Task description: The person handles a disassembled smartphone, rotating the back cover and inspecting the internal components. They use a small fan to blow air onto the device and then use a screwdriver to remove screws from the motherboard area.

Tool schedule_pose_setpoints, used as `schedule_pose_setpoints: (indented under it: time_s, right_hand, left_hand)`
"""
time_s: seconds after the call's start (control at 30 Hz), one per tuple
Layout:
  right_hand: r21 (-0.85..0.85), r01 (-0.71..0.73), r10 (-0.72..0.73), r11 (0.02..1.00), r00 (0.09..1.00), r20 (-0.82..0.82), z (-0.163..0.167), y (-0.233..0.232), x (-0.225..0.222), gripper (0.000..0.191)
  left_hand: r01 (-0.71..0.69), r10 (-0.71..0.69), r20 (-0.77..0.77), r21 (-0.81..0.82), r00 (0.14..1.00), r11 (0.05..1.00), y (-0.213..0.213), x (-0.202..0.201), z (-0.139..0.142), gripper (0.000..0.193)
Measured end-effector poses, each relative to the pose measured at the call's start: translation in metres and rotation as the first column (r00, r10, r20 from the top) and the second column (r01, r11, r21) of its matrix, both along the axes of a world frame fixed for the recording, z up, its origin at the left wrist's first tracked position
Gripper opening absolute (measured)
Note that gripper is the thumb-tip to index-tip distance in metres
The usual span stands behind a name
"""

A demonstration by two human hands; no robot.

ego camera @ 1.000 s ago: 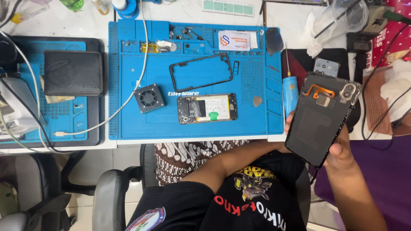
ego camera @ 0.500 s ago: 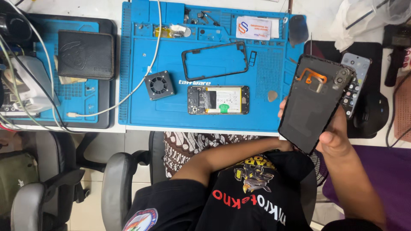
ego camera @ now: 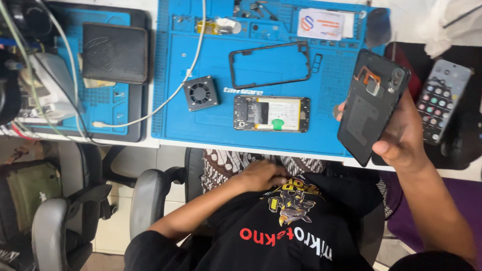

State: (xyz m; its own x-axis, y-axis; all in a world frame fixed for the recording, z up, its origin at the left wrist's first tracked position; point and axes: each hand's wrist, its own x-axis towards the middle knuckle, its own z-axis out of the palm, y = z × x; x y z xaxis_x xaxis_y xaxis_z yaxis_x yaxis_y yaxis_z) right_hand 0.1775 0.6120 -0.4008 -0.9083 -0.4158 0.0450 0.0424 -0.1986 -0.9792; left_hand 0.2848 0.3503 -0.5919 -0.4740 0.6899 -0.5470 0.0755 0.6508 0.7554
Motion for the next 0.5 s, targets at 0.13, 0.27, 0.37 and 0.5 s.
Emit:
schedule_pose_setpoints:
  time_s: [0.13, 0.27, 0.37, 0.5]
  right_hand:
    - [-0.003, -0.046, 0.046, 0.999, 0.999, 0.006, -0.004, -0.031, -0.016, 0.103]
    - [-0.022, -0.146, 0.146, 0.989, 0.989, 0.01, -0.004, -0.055, -0.022, 0.108]
    - [-0.004, -0.159, 0.159, 0.987, 0.987, -0.003, -0.006, -0.064, -0.025, 0.109]
    - [0.07, -0.139, 0.143, 0.988, 0.988, -0.053, -0.011, -0.067, -0.03, 0.108]
  left_hand:
    - [0.0, -0.008, 0.017, 0.397, 1.0, 0.918, -0.023, 0.023, -0.014, 0.036]
    - [-0.095, 0.063, 0.084, 0.482, 0.995, 0.871, -0.023, 0.031, -0.03, 0.037]
    - [-0.266, 0.208, 0.186, 0.383, 0.96, 0.884, -0.025, 0.027, -0.039, 0.025]
    - [-0.591, 0.525, 0.295, 0.216, 0.798, 0.777, -0.028, 0.022, -0.054, 0.019]
